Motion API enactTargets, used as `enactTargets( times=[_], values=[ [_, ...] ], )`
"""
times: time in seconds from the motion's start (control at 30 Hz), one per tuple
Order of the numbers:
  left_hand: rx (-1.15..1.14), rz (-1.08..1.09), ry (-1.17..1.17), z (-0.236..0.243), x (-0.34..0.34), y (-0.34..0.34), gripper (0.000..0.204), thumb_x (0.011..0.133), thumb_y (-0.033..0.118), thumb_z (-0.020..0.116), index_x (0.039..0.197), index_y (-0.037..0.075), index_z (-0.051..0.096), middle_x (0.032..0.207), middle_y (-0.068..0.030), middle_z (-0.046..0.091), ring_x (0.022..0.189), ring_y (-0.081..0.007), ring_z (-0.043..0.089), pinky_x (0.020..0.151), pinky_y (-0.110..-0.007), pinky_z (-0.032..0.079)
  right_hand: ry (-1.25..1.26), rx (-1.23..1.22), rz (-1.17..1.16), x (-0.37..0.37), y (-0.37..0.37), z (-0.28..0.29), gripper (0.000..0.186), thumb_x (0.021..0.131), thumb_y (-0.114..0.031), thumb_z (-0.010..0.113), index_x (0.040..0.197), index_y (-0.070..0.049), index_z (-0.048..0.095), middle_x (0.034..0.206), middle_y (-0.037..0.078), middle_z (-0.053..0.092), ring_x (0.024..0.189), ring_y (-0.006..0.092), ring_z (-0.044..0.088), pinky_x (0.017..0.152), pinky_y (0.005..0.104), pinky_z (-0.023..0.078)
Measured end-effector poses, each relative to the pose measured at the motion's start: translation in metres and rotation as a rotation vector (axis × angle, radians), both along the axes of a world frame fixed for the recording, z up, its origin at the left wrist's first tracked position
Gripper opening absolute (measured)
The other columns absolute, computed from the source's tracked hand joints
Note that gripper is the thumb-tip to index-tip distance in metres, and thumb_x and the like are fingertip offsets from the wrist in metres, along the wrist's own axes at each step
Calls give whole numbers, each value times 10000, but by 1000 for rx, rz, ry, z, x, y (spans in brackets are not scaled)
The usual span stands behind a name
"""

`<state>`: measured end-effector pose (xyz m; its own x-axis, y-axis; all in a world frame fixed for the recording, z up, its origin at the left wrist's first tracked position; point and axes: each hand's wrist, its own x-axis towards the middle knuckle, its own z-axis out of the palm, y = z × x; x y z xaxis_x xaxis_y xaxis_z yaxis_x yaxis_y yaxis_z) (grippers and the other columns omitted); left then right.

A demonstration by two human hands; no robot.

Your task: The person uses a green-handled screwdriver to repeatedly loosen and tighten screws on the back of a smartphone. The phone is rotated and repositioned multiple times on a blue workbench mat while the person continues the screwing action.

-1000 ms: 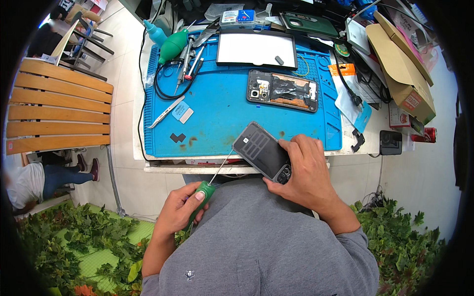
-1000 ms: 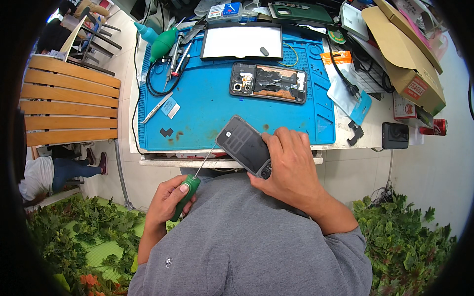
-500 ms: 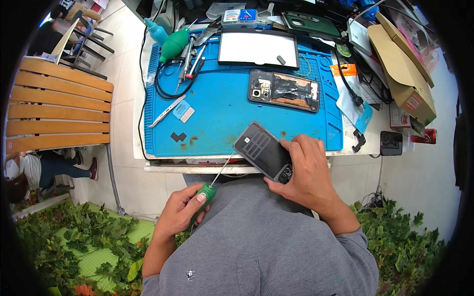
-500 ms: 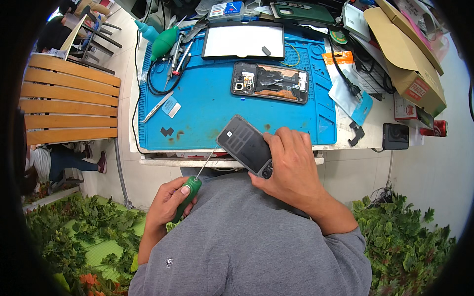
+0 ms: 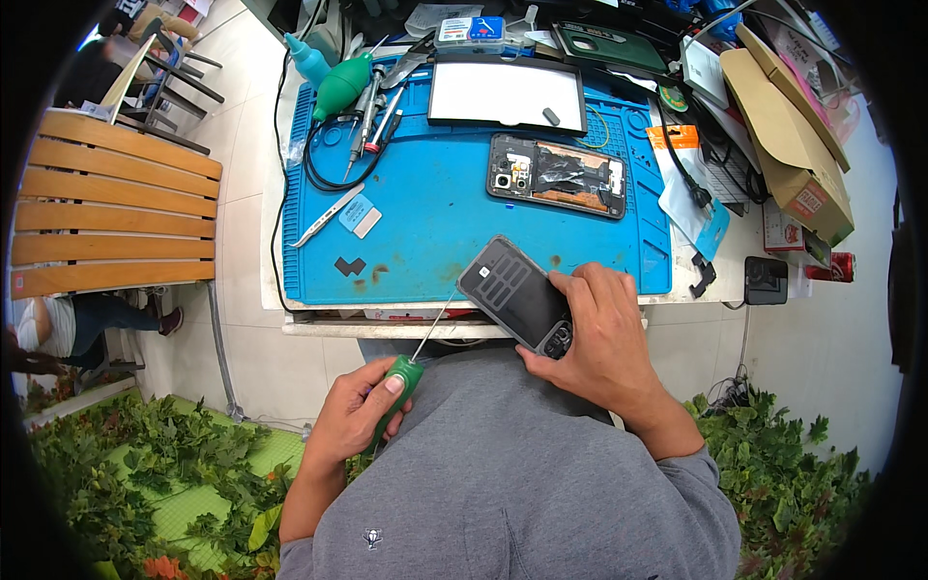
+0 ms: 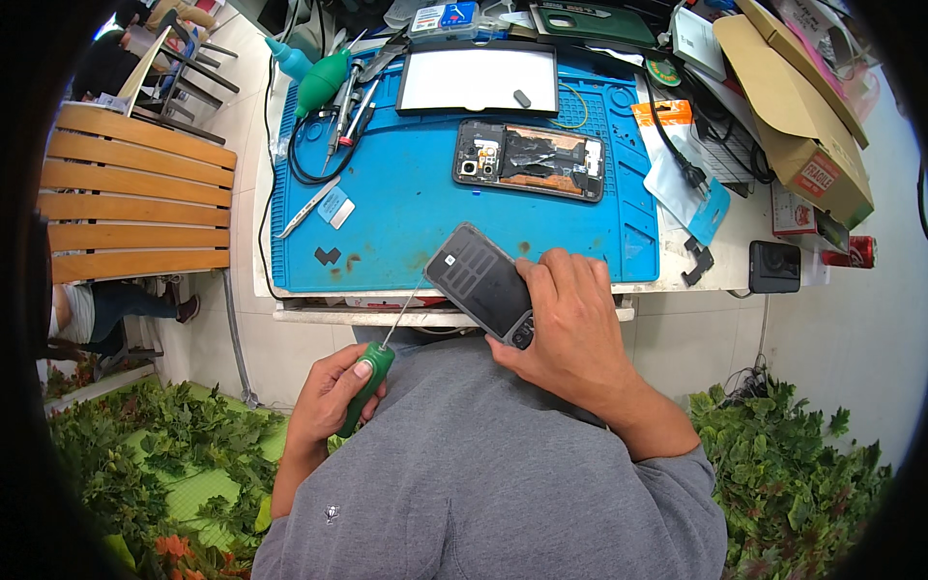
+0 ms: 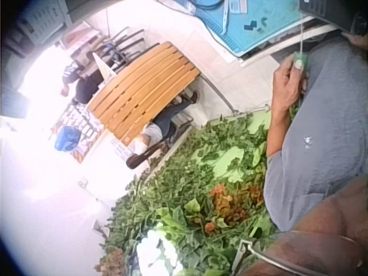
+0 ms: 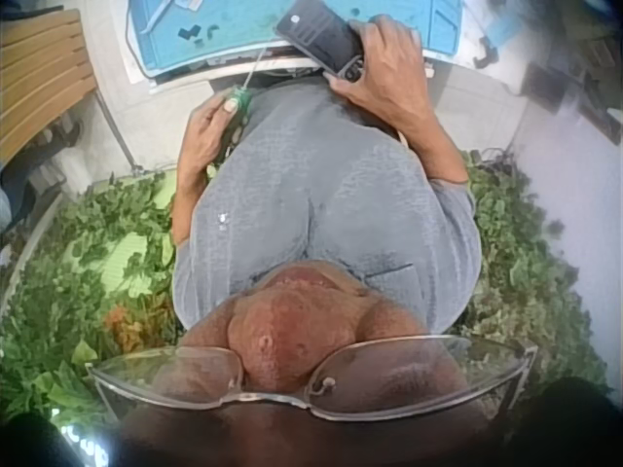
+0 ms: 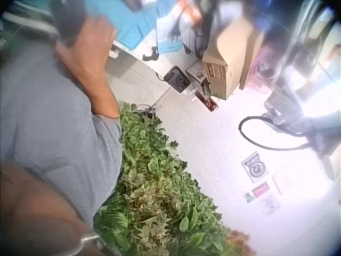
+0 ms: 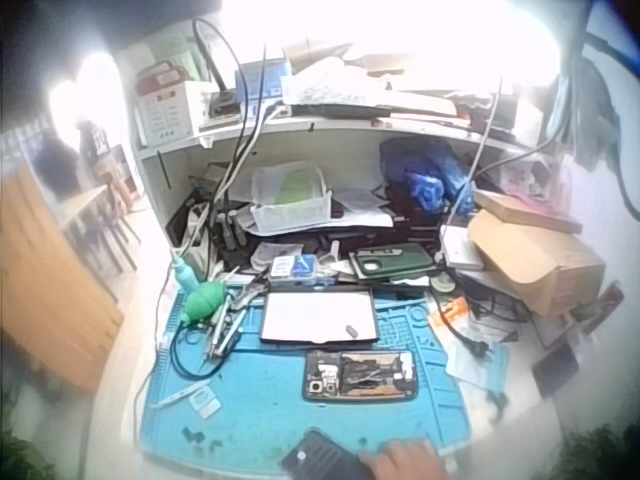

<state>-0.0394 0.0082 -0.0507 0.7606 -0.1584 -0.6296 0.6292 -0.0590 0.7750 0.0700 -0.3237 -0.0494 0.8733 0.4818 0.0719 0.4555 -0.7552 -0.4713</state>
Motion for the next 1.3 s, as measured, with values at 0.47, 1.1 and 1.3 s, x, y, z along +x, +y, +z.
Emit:
enactTargets(
  times=[0.47, 1.1, 1.3],
  values=[
    [24, -27, -19, 1, 4, -3, 409, 1207, 322, 580, 1359, -34, 711, 929, -86, 724, 645, -116, 635, 587, -288, 504, -2, 11, 4, -1, -2, -2, 860, 694, -338, 1052, 1375, 22, 669, 1217, 156, 608, 1163, 335, 606, 1046, 488, 438],
    [-29, -48, -9, -5, 9, 2, 400, 1222, 280, 594, 1441, -34, 711, 907, -56, 706, 666, -94, 631, 616, -281, 508, 55, -29, 138, 33, -24, 14, 861, 708, -199, 1007, 1474, -52, 643, 1326, 144, 621, 1245, 343, 594, 1097, 475, 439],
    [0, -88, -68, -5, 9, 4, 395, 1214, 277, 605, 1429, -35, 717, 897, -57, 713, 659, -95, 639, 613, -290, 507, 66, -100, 189, 46, -29, 23, 846, 713, -96, 950, 1503, -76, 647, 1340, 115, 631, 1278, 330, 585, 1115, 462, 432]
  ],
)
